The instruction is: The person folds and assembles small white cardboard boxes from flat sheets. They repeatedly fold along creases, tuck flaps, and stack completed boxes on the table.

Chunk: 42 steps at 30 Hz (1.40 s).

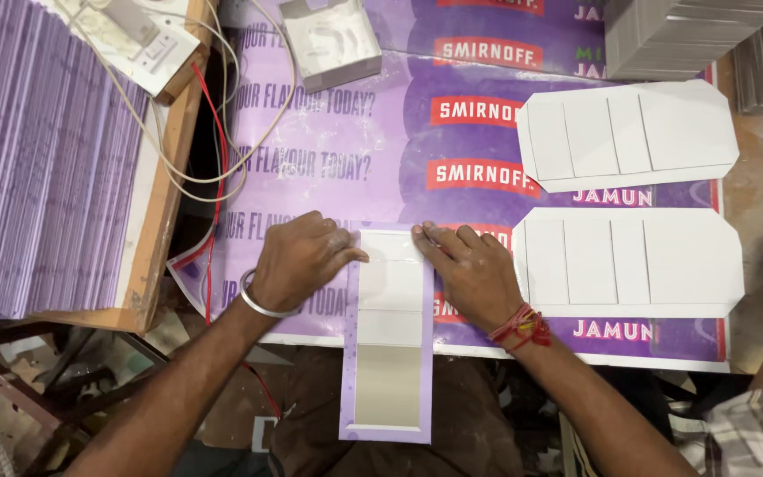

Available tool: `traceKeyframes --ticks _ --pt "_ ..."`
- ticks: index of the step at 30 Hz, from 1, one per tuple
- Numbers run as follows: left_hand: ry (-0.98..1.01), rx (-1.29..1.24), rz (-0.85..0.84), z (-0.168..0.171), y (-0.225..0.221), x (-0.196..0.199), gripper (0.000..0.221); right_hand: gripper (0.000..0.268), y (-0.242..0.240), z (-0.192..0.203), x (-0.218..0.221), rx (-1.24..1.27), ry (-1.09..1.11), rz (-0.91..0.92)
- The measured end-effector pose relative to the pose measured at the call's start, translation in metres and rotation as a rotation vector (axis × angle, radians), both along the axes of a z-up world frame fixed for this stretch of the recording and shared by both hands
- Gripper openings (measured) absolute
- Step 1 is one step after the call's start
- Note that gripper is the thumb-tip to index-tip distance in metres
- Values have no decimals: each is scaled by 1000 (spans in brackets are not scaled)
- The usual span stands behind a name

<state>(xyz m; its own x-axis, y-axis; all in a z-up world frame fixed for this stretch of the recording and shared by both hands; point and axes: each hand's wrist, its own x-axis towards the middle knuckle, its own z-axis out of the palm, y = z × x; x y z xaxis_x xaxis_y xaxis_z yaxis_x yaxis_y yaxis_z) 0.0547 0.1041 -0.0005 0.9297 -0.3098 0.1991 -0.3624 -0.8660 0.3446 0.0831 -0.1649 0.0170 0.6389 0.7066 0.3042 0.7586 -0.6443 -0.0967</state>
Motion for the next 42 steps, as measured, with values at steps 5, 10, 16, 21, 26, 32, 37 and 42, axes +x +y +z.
traceKeyframes --ticks 5,10,16,21,26,32,37,42 --pt "-262 86 31 -4 -54 -22 101 61 -5 -15 -10 38 60 16" --pt "12 108 53 6 -68 -36 119 55 -7 -14 -8 42 38 -7" --pt "-120 121 248 20 -39 -73 87 54 -6 -6 -14 66 -20 -22" --pt "7 -8 304 8 -79 -159 68 55 -11 -18 -31 23 20 -81" --pt "431 -570 609 16 -118 -178 85 57 -2 -18 -35 20 -1 -152" --pt "301 -1126 449 32 -130 -174 71 47 -16 -25 -52 777 294 -206" --pt "42 -1005 136 28 -103 -129 61 47 -26 -15 -92 1182 908 -350" --pt "350 -848 223 11 -66 -48 59 34 -52 12 -44 1255 615 -588"
